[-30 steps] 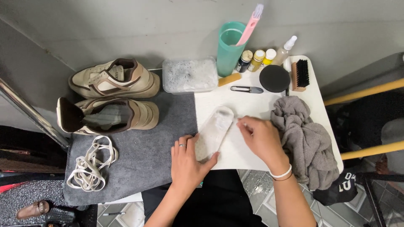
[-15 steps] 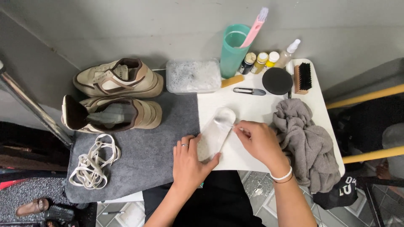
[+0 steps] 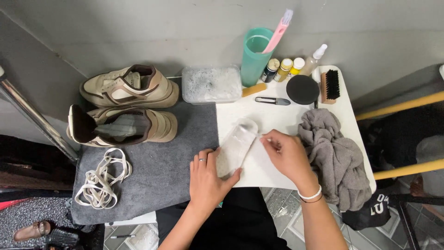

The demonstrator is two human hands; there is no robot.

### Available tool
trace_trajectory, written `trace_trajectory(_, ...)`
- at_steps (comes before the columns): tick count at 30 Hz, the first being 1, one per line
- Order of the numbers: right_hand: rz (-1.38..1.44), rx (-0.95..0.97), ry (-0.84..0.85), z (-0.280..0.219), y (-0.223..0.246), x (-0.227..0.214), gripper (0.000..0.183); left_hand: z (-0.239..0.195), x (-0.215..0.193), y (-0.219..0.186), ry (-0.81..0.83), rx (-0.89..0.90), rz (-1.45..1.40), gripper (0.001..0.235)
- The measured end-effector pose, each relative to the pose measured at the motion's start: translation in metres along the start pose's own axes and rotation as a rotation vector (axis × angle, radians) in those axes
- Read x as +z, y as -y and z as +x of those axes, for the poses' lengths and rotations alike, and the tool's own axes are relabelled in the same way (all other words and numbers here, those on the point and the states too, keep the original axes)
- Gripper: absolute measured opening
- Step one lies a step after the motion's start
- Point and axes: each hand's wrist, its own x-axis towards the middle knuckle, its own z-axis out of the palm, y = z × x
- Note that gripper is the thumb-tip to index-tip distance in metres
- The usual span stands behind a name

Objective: The person cleans a white shoe insole using a toothbrush and a cleaning solution. They repeatedly dip the toothbrush into a container of soapy water and scrub the insole on a white surface. A pair of beige sneakers and a gray towel are visible on the table.

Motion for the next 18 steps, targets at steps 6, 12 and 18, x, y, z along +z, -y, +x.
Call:
trace_trajectory(6, -0.293, -0.012, 0.008, -0.006, -0.008, 0.016, 0.011, 0.000, 0.001, 0.000, -0.016, 0.000, -0.009, 0.073)
trace_trajectory(12, -0.091, 0.009, 0.167, -0.021, 0.009, 0.014, 0.024, 0.001, 0.002, 0.002, -0.011, 0.013, -0.007, 0.073)
trace_trajectory(18, 0.163, 0.032, 0.064, -0.018, -0.004, 0.009, 0.010, -0.001, 0.001, 0.001, 0.004, -0.009, -0.020, 0.074)
